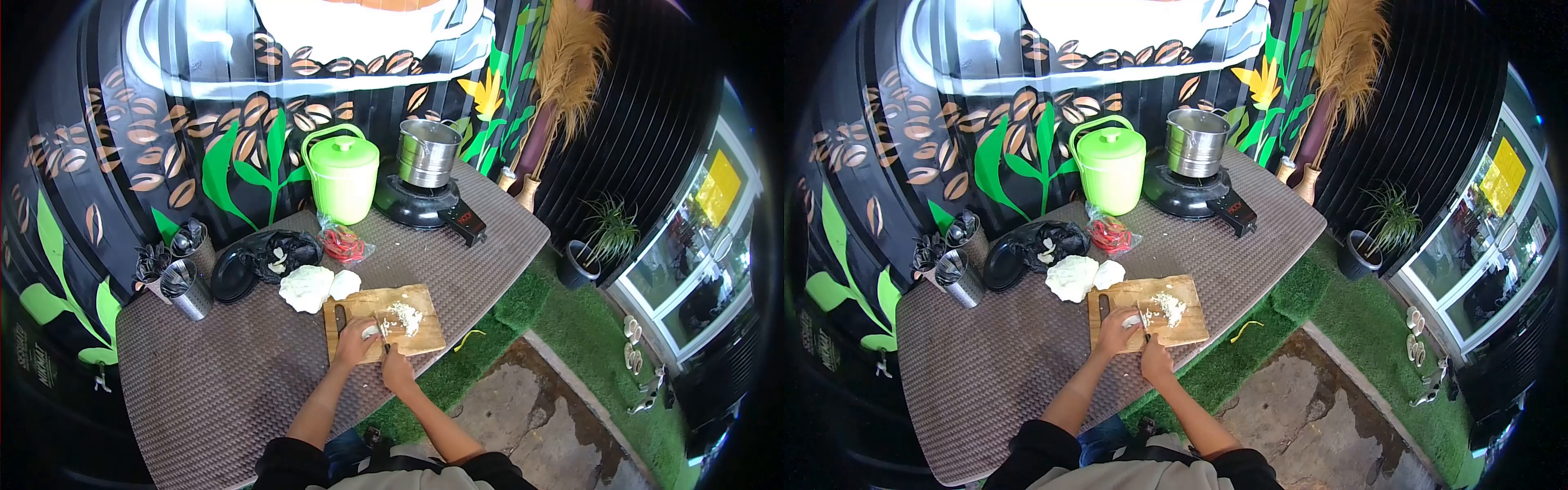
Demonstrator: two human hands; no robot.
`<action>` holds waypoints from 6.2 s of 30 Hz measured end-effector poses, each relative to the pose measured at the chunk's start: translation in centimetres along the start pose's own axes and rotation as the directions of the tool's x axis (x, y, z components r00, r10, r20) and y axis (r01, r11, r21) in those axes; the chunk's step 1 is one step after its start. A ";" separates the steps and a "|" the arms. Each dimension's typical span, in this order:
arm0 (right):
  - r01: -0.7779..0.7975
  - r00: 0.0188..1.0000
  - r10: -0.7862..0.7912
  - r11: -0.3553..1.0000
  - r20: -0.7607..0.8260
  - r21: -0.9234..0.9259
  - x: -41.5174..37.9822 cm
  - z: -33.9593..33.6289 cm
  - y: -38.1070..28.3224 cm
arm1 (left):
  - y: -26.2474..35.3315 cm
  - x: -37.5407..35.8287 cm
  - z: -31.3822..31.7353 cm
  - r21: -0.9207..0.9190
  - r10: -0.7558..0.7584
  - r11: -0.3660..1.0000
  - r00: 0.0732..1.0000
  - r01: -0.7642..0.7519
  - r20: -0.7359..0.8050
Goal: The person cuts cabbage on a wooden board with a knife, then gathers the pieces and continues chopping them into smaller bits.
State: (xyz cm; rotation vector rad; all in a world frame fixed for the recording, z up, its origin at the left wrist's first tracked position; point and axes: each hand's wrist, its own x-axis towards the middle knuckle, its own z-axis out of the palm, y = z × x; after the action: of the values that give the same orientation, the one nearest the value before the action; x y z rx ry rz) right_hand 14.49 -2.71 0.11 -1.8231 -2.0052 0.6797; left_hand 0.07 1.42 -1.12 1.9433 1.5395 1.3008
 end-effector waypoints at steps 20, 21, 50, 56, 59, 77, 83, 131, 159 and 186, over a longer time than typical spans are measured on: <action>-0.006 0.998 0.005 1.000 0.062 0.007 1.5 -0.5 0.0 | 0.0 -0.4 0.0 0.003 -0.055 0.998 0.998 0.055 -0.006; -0.007 0.998 0.006 1.000 0.064 0.010 2.3 -0.5 0.2 | 0.5 -0.5 -0.1 0.029 -0.050 0.998 0.999 0.050 -0.004; -0.065 0.993 0.060 0.997 0.102 0.040 0.9 -0.3 -0.4 | 0.3 -0.6 -0.5 0.052 -0.023 0.998 1.000 0.024 -0.013; -0.087 0.951 0.054 0.991 0.305 0.098 4.4 -3.9 -1.4 | 0.5 -0.7 -0.6 0.047 -0.069 0.997 0.998 0.069 0.002; -0.096 0.945 0.061 0.991 0.322 0.096 3.1 -2.5 0.0 | 0.3 -0.6 -0.4 0.063 -0.065 0.996 0.998 0.065 0.009; -0.039 0.985 0.026 0.996 0.168 0.077 1.1 0.2 0.6 | 0.2 -0.3 -0.6 0.032 -0.060 0.998 0.998 0.059 0.017; -0.097 0.981 0.083 0.993 0.174 0.069 2.9 -0.3 -0.6 | 0.5 -0.7 -0.5 0.033 -0.024 0.999 1.000 0.024 0.002; -0.023 0.996 0.019 0.998 0.086 0.053 1.2 0.4 0.2 | 0.7 -1.2 -0.4 0.165 0.068 0.984 0.997 -0.060 -0.043; 0.136 0.987 -0.142 0.987 0.071 0.088 1.6 -0.1 2.6 | 1.6 -1.6 -0.5 0.349 0.115 0.932 0.993 -0.102 -0.019; -0.043 0.947 0.021 0.997 0.320 0.063 4.6 -2.8 -0.7 | 2.0 -1.6 -0.8 0.257 0.082 0.965 0.994 -0.060 -0.075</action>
State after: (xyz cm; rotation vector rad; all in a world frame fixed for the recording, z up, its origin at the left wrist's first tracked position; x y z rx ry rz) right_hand 14.90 2.14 2.50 -1.8015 -2.1193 1.1030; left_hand 0.58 -0.95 0.08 2.1397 1.7696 1.2835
